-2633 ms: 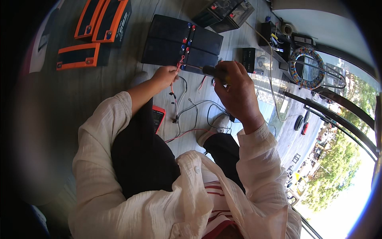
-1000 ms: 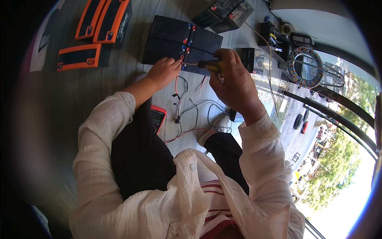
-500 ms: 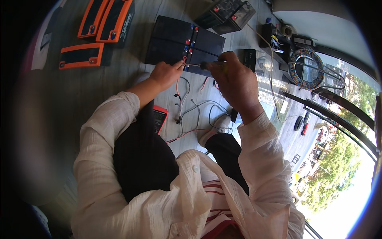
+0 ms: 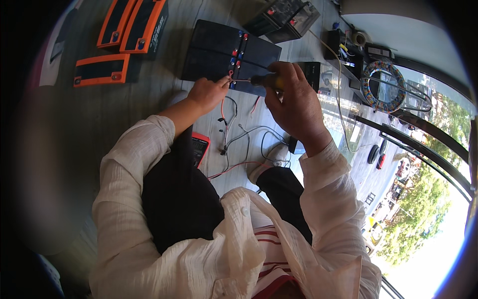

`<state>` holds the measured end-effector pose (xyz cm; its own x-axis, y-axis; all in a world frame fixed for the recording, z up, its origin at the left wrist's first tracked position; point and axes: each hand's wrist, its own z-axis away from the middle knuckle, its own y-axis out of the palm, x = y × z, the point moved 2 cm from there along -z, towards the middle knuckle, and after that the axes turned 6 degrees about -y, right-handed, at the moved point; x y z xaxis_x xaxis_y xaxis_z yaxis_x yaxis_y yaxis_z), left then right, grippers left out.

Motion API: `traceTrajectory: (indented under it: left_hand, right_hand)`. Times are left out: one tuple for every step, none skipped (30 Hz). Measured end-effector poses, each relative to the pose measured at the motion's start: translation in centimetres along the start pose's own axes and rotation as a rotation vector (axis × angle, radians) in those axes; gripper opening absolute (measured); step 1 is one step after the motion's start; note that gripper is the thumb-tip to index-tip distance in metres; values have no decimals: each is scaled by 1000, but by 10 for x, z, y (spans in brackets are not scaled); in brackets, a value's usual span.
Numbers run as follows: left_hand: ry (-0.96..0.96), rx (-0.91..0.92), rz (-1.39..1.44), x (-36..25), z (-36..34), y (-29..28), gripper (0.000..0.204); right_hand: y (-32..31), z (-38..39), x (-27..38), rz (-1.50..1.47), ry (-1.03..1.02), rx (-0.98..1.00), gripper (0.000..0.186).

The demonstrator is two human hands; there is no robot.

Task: The person uses a screwdriver to loosen and tighten terminals on several batteries. They then connect wires to the battery terminals and use a multimeter to measure voltage.

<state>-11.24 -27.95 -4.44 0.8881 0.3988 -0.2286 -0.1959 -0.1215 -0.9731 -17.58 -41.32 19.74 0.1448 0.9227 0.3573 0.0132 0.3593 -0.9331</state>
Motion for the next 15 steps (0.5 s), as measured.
traceTrajectory:
  left_hand:
    - [-2, 1, -3, 0, 1, 1, 34]
    - [-3, -3, -1, 1, 1, 1, 34]
    - [-4, -8, 0, 0, 1, 1, 34]
    - [-5, -13, 2, 0, 1, 1, 35]
    - [-5, -10, 3, 1, 0, 1, 35]
    - [-3, -7, 6, 0, 0, 1, 35]
    - [-2, -3, 8, 0, 0, 0, 36]
    - [-1, 6, 2, -1, 0, 0, 36]
    - [-1, 15, -4, 0, 1, 0, 36]
    - [-1, 23, -11, 1, 0, 1, 36]
    - [1, 14, -9, 1, 0, 1, 36]
    - [1, 7, -8, 1, 0, 1, 36]
    - [1, 1, -7, 1, 1, 1, 35]
    - [2, -11, 7, 2, 1, 1, 35]
    - [3, -23, 22, 2, 1, 2, 35]
  right_hand:
    - [-1, -1, 2, 13, -9, 33, 33]
    - [-2, -2, 2, 26, 54, 69, 32]
    - [-2, -3, 2, 40, 117, 105, 31]
    - [-2, -3, 2, 53, 180, 140, 31]
    - [-2, -2, 2, 21, 121, 73, 30]
    - [0, 0, 0, -10, 64, 6, 30]
    - [1, 1, 0, -41, 7, -61, 30]
    - [2, 2, -1, -36, -5, -29, 31]
    - [2, 1, -1, -31, -17, 2, 31]
    - [3, 1, -1, -25, -29, 33, 32]
    - [1, 0, -1, -13, 41, 91, 33]
    - [-1, -2, 0, -4, 109, 150, 34]
    - [-1, -3, 0, 5, 178, 209, 35]
    - [-2, -3, 1, -17, 157, 158, 36]
    - [-3, -2, 1, -38, 137, 108, 36]
